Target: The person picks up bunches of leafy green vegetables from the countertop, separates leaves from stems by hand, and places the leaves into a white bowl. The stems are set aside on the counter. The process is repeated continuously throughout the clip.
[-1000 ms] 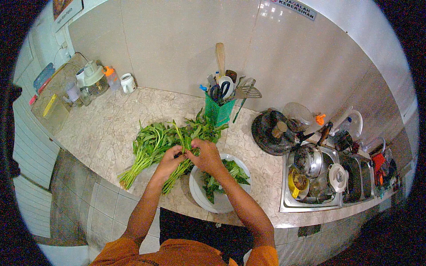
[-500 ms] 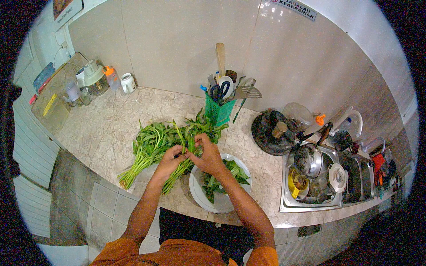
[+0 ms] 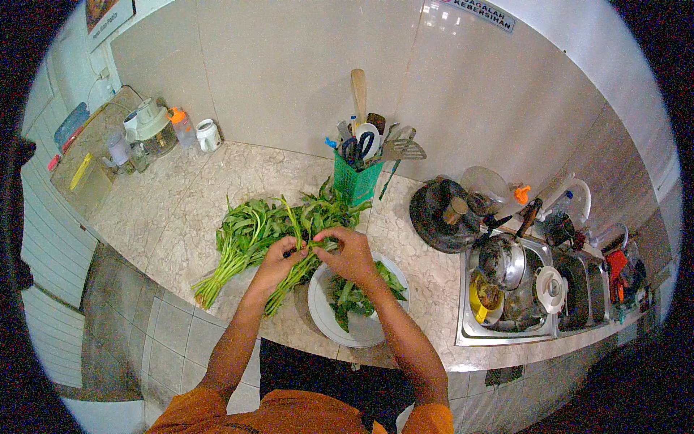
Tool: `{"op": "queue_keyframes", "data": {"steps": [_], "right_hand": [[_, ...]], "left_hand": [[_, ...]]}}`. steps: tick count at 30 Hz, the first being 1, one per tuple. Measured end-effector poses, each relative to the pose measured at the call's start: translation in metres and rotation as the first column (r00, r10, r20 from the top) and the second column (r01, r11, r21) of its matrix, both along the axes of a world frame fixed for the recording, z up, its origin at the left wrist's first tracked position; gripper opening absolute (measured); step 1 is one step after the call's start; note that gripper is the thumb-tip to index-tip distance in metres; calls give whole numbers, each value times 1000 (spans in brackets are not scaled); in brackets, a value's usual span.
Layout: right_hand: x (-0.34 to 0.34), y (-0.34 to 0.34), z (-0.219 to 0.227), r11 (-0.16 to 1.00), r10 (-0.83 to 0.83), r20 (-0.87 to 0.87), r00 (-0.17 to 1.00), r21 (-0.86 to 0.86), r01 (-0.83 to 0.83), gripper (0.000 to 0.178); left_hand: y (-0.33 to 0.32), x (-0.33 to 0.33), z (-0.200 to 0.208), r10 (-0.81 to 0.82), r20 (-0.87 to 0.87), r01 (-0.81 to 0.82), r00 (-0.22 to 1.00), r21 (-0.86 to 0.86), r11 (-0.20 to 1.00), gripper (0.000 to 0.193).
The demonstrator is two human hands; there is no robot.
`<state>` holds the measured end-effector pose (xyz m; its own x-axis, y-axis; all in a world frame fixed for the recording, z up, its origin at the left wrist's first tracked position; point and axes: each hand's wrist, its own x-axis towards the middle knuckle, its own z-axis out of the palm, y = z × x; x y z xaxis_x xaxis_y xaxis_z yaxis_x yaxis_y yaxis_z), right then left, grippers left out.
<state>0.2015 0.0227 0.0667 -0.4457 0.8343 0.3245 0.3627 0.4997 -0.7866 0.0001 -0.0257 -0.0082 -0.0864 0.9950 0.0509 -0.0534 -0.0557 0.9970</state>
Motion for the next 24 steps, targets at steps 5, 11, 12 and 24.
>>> {"op": "queue_keyframes", "data": {"steps": [5, 11, 12, 24], "right_hand": [[9, 2, 12, 989, -32, -167, 986, -146, 7, 24], [18, 6, 19, 981, -74, -301, 951, -191, 16, 38], [20, 7, 19, 985, -69, -280, 957, -168, 22, 40], [-1, -8, 6, 953, 89, 263, 961, 258, -159, 26]], "left_hand": [[0, 0, 4, -5, -48, 4, 999, -7, 1000, 18], [-1, 4, 5, 44, -52, -44, 998, -2, 999, 19], [-1, 3, 5, 30, -43, -32, 999, -30, 999, 19], [0, -1, 1, -4, 21, 5, 1000, -61, 998, 18]]}}
